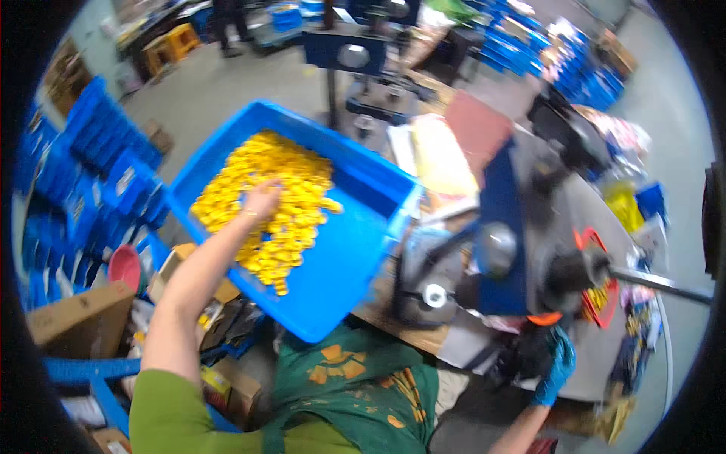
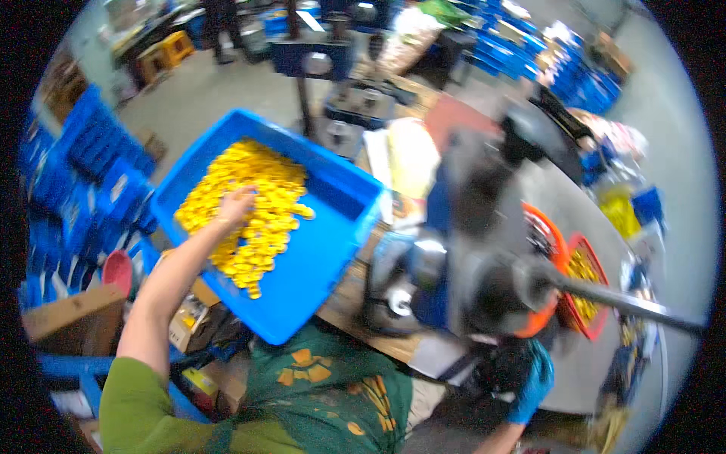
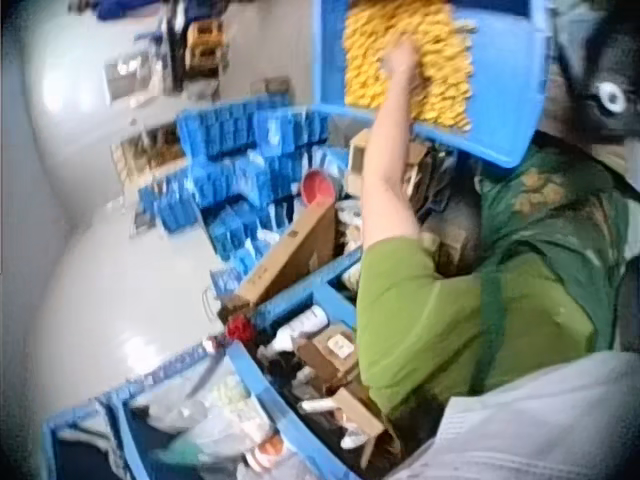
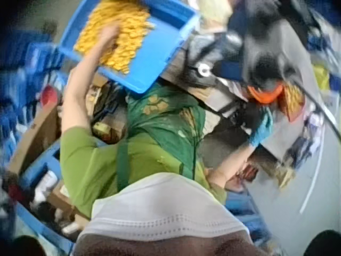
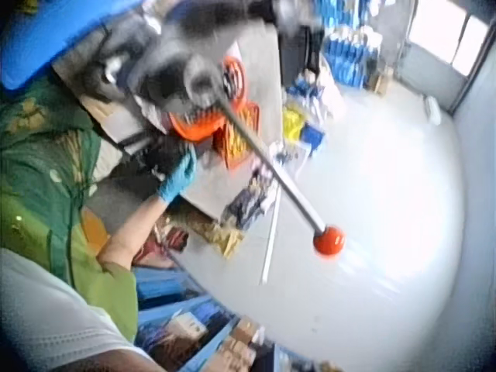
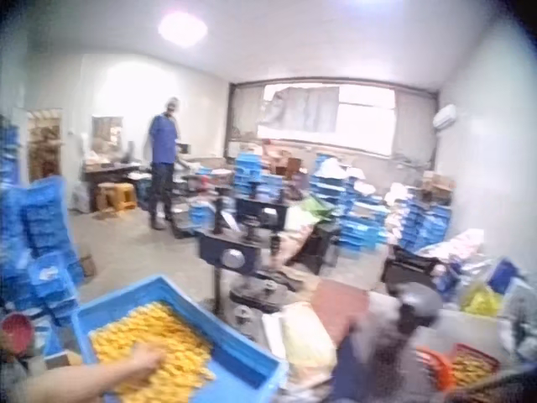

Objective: The person picks up a yellow plastic part from a blue bin, places it onto the base of a press machine, and pulls the lever to press it. They then remove the pressed part and place it into a basket, repeating this process for several parts.

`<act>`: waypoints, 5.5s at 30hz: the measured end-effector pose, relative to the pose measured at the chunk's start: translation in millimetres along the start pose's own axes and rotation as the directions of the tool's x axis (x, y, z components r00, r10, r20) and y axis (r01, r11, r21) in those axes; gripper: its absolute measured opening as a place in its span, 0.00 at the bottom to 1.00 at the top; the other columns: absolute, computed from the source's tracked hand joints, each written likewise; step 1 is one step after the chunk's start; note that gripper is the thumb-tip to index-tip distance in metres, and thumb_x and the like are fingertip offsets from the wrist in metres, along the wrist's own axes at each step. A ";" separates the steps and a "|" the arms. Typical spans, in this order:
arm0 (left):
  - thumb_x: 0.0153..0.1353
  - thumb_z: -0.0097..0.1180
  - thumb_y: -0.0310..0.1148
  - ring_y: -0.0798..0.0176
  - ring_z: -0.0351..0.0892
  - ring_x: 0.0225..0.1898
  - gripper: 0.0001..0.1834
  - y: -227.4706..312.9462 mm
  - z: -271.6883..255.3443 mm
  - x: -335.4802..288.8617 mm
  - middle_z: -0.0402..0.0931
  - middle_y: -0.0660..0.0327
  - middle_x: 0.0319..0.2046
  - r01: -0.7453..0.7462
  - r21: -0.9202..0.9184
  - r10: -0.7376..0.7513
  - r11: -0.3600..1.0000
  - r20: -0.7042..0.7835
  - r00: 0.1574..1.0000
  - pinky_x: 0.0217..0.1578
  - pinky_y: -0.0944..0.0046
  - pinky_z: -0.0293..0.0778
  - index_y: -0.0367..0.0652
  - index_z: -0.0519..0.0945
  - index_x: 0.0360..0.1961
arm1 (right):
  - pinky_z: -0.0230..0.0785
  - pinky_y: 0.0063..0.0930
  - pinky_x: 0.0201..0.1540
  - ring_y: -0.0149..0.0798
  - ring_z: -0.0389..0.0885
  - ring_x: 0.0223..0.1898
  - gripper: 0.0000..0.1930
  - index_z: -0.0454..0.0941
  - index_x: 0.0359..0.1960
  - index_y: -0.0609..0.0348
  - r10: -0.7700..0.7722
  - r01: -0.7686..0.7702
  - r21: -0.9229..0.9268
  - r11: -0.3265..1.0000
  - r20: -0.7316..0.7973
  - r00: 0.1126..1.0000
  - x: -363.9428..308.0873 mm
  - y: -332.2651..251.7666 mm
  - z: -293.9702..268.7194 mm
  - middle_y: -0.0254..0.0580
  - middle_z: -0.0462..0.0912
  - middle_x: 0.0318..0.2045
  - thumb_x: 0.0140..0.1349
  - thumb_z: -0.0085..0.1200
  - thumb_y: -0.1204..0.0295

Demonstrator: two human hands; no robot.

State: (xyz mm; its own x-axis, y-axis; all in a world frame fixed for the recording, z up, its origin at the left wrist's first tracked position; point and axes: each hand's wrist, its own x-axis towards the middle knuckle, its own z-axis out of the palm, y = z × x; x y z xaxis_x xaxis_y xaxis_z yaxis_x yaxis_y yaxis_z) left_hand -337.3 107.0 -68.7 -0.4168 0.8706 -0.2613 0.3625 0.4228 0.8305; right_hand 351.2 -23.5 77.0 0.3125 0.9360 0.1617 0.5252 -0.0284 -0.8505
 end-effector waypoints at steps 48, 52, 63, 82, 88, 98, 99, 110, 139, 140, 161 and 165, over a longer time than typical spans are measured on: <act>0.59 0.48 0.47 0.69 0.71 0.31 0.14 130.9 95.0 -141.4 0.71 0.65 0.35 0.636 -0.756 0.164 -0.153 0.615 0.771 0.12 0.79 0.58 0.50 0.72 0.37 | 0.68 0.22 0.42 0.29 0.74 0.40 0.13 0.71 0.44 0.64 -0.045 -0.066 0.494 0.867 0.209 0.977 52.9 -40.5 96.6 0.36 0.76 0.39 0.55 0.51 0.80; 0.59 0.47 0.48 0.69 0.71 0.30 0.16 119.1 93.5 -132.4 0.72 0.64 0.32 0.686 -0.713 0.256 -0.144 0.643 0.722 0.12 0.79 0.58 0.48 0.72 0.37 | 0.68 0.23 0.43 0.30 0.74 0.41 0.14 0.72 0.44 0.63 -0.090 0.003 0.443 0.896 0.176 0.980 43.3 -45.2 108.4 0.37 0.76 0.39 0.55 0.51 0.80; 0.59 0.49 0.36 0.56 0.76 0.35 0.10 124.4 90.9 -121.2 0.75 0.54 0.30 0.438 -0.820 -0.021 -0.369 0.479 0.878 0.35 0.62 0.79 0.39 0.74 0.32 | 0.65 0.21 0.39 0.26 0.72 0.36 0.11 0.73 0.41 0.59 0.041 -0.140 0.359 0.923 0.271 0.962 21.2 -49.0 115.8 0.31 0.77 0.36 0.54 0.51 0.79; 0.60 0.47 0.44 0.76 0.61 0.16 0.16 182.6 118.4 -201.2 0.68 0.64 0.25 0.407 -0.766 0.075 0.498 0.505 0.860 0.10 0.80 0.53 0.44 0.70 0.41 | 0.62 0.19 0.36 0.23 0.69 0.32 0.05 0.72 0.32 0.58 0.031 -0.118 0.331 0.936 0.257 0.966 13.5 -60.0 116.4 0.27 0.73 0.30 0.54 0.50 0.79; 0.55 0.56 0.35 0.73 0.65 0.16 0.09 164.4 191.8 -241.4 0.69 0.66 0.21 -0.040 -0.362 0.197 0.931 0.407 0.892 0.16 0.74 0.61 0.41 0.77 0.32 | 0.66 0.19 0.36 0.27 0.73 0.30 0.06 0.73 0.36 0.63 0.034 -0.180 0.465 0.867 0.305 0.952 5.2 -71.5 123.1 0.34 0.76 0.29 0.55 0.50 0.81; 0.49 0.59 0.39 0.51 0.74 0.28 0.13 153.7 219.5 -221.8 0.69 0.56 0.27 -0.712 0.102 0.658 0.695 0.309 0.686 0.29 0.58 0.71 0.48 0.76 0.36 | 0.68 0.20 0.38 0.27 0.74 0.33 0.12 0.73 0.42 0.64 0.094 -0.248 0.486 0.838 0.318 0.943 -6.7 -53.5 118.2 0.35 0.77 0.35 0.56 0.51 0.80; 0.49 0.59 0.39 0.51 0.74 0.28 0.13 155.3 219.7 -220.6 0.69 0.56 0.27 -0.713 0.102 0.658 0.694 0.311 0.685 0.29 0.58 0.71 0.48 0.76 0.36 | 0.68 0.19 0.38 0.27 0.74 0.33 0.12 0.73 0.42 0.64 0.087 -0.250 0.498 0.830 0.328 0.941 -7.2 -52.0 119.6 0.35 0.77 0.35 0.56 0.51 0.80; 0.49 0.58 0.39 0.51 0.74 0.31 0.11 154.1 219.8 -215.5 0.69 0.58 0.32 -0.785 0.089 0.707 0.613 0.382 0.595 0.31 0.58 0.72 0.45 0.74 0.31 | 0.68 0.20 0.39 0.28 0.74 0.34 0.12 0.73 0.42 0.63 0.069 -0.275 0.499 0.822 0.392 0.918 -8.5 -51.8 132.3 0.36 0.77 0.35 0.55 0.51 0.80; 0.47 0.60 0.29 0.57 0.76 0.36 0.11 132.0 223.0 -214.4 0.73 0.58 0.35 -0.611 -0.241 0.648 0.754 0.121 0.752 0.37 0.65 0.72 0.41 0.79 0.35 | 0.66 0.22 0.35 0.27 0.73 0.32 0.14 0.73 0.43 0.61 0.042 -0.276 0.487 0.829 0.437 0.898 -19.2 -33.3 183.3 0.33 0.77 0.35 0.53 0.51 0.81; 0.47 0.60 0.29 0.57 0.76 0.36 0.11 132.0 223.6 -215.5 0.73 0.58 0.35 -0.602 -0.253 0.639 0.758 0.102 0.762 0.37 0.65 0.72 0.41 0.79 0.34 | 0.66 0.22 0.36 0.27 0.73 0.32 0.14 0.73 0.43 0.62 0.056 -0.296 0.489 0.821 0.446 0.893 -20.4 -34.2 182.7 0.33 0.77 0.35 0.53 0.51 0.81; 0.47 0.57 0.29 0.53 0.76 0.36 0.15 150.0 226.8 -226.5 0.74 0.59 0.38 -0.729 -0.059 0.716 0.682 0.255 0.649 0.35 0.62 0.75 0.48 0.74 0.39 | 0.64 0.20 0.37 0.26 0.70 0.32 0.08 0.73 0.35 0.62 0.043 -0.200 0.491 0.848 0.312 0.949 -12.4 -26.8 201.3 0.29 0.75 0.31 0.52 0.51 0.79; 0.49 0.57 0.28 0.58 0.76 0.30 0.09 141.7 232.2 -228.0 0.75 0.56 0.34 -0.698 -0.249 0.732 0.672 0.079 0.676 0.28 0.64 0.73 0.41 0.75 0.33 | 0.64 0.21 0.39 0.26 0.69 0.34 0.07 0.74 0.36 0.62 -0.002 -0.181 0.539 0.823 0.321 0.947 -16.6 -32.5 210.7 0.30 0.75 0.32 0.54 0.49 0.79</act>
State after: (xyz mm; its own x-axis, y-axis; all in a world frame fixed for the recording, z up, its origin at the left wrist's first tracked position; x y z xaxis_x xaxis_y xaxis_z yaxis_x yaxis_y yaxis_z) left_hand 2.6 26.7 -5.7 0.0497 0.9184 0.3925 0.3271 -0.3863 0.8624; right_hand 162.1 35.8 -3.5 0.0405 0.9992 -0.0060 -0.0508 -0.0039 -0.9987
